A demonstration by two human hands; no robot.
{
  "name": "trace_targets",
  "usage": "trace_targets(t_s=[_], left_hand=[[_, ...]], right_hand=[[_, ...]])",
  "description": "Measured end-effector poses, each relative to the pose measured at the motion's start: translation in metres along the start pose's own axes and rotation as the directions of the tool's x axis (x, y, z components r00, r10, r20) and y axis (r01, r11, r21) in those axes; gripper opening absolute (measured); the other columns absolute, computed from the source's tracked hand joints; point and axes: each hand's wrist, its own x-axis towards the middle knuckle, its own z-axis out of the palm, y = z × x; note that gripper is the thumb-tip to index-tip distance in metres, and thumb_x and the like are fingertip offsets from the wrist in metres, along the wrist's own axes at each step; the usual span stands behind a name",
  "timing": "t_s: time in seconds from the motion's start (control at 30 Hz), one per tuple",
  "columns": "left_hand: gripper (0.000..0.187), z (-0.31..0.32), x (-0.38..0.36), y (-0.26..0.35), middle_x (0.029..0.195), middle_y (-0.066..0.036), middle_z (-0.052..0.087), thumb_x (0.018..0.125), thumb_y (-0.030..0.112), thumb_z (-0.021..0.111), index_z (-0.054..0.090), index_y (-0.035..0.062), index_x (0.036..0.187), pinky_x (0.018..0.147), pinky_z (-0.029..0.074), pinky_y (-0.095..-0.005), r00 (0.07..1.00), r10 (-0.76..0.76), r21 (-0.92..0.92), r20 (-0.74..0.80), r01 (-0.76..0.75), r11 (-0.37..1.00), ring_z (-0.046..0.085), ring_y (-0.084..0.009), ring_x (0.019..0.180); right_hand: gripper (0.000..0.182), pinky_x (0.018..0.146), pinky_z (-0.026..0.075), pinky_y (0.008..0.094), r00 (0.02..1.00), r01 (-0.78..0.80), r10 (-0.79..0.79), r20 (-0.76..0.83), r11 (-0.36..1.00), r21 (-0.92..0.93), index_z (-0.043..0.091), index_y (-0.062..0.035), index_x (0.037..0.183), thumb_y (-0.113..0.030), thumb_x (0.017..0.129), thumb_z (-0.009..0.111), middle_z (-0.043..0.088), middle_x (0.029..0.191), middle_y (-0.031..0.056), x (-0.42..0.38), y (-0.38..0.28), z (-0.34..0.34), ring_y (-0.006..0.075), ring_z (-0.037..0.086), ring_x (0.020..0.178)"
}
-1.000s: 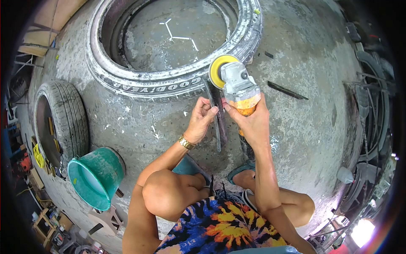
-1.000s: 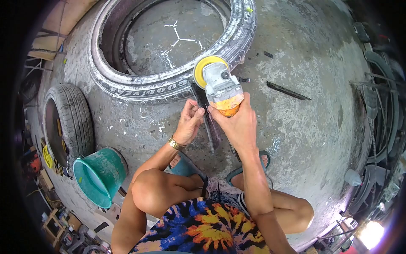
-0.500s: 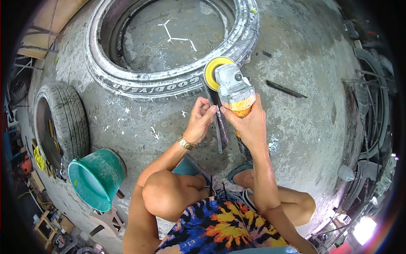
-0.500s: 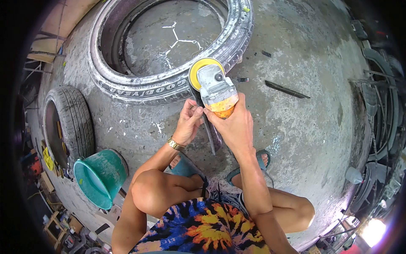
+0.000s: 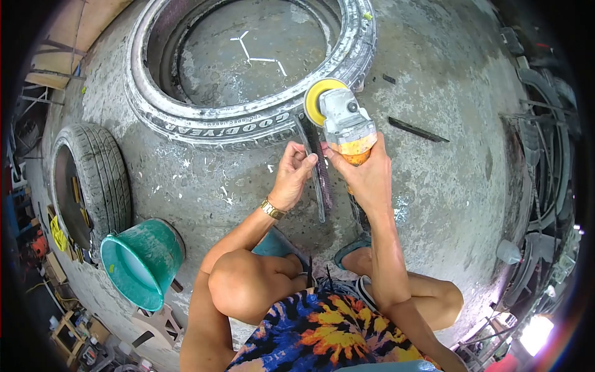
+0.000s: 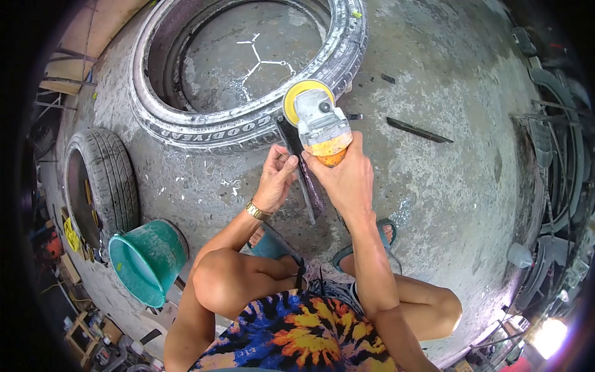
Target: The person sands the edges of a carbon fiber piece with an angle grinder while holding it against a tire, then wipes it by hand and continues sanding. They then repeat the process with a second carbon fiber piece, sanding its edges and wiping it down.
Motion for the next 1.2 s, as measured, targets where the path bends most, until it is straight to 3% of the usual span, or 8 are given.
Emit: trace_targets(t_s=[0.1,0.6,0.77,0.9,0.97,1.2], left_hand=[[0.021,0.000,0.000,0.001,0.095,0.004,0.055,0.095,0.012,0.062,0.043,0.0149,0.102,0.052,0.030,-0.0182,1.000,0.003,0.013,-0.009,-0.003,1.000,0.040,0.0000,0.066],[0.023,0.002,0.001,0.002,0.095,0.004,0.053,0.093,0.009,0.064,0.044,0.0137,0.101,0.057,0.034,-0.0180,0.999,0.030,0.052,-0.014,-0.029,0.998,0.043,-0.0004,0.073],[0.022,0.004,0.001,0.003,0.098,0.003,0.056,0.094,0.008,0.063,0.044,0.0144,0.102,0.058,0.036,-0.0172,0.999,0.038,0.079,-0.016,-0.036,0.996,0.047,-0.0003,0.076],[0.022,0.005,-0.001,0.006,0.097,0.004,0.057,0.095,0.010,0.062,0.043,0.0158,0.103,0.057,0.036,-0.0174,1.000,-0.004,-0.005,0.000,0.004,1.000,0.047,0.0003,0.076],[0.022,0.006,-0.001,0.006,0.095,0.005,0.056,0.095,0.011,0.063,0.043,0.0162,0.103,0.056,0.036,-0.0178,1.000,-0.008,-0.017,-0.013,0.008,1.000,0.046,0.0004,0.074],[0.023,0.003,0.000,0.004,0.087,0.007,0.048,0.095,0.015,0.064,0.042,0.0168,0.101,0.055,0.033,-0.0180,0.999,-0.033,0.028,-0.038,0.034,0.999,0.041,0.0001,0.071]], right_hand=[[0.055,0.072,0.052,0.0429,0.999,0.022,-0.019,-0.041,0.998,0.061,0.049,0.0016,0.099,-0.033,0.072,0.083,0.069,0.089,0.0219,0.001,0.003,-0.001,0.0378,0.069,0.086],[0.054,0.072,0.052,0.0441,1.000,-0.003,0.003,0.017,1.000,-0.002,0.049,0.0007,0.099,-0.033,0.072,0.082,0.069,0.088,0.0225,0.001,0.001,-0.001,0.0395,0.068,0.087],[0.053,0.073,0.052,0.0423,0.998,0.025,-0.020,-0.059,0.996,0.090,0.050,0.0017,0.098,-0.029,0.072,0.083,0.069,0.090,0.0219,0.008,0.008,-0.002,0.0370,0.069,0.088],[0.054,0.073,0.053,0.0417,0.998,0.011,-0.002,-0.056,0.989,0.147,0.050,0.0015,0.099,-0.030,0.071,0.084,0.070,0.090,0.0216,0.003,0.011,-0.003,0.0364,0.069,0.088],[0.055,0.073,0.053,0.0424,1.000,-0.013,0.013,0.004,0.999,0.052,0.050,0.0011,0.099,-0.032,0.071,0.083,0.069,0.090,0.0217,-0.001,0.004,-0.005,0.0373,0.069,0.087],[0.057,0.071,0.052,0.0451,0.999,-0.003,0.003,0.046,1.000,0.002,0.049,0.0007,0.101,-0.036,0.072,0.082,0.069,0.089,0.0220,-0.005,0.004,0.000,0.0391,0.068,0.086]])
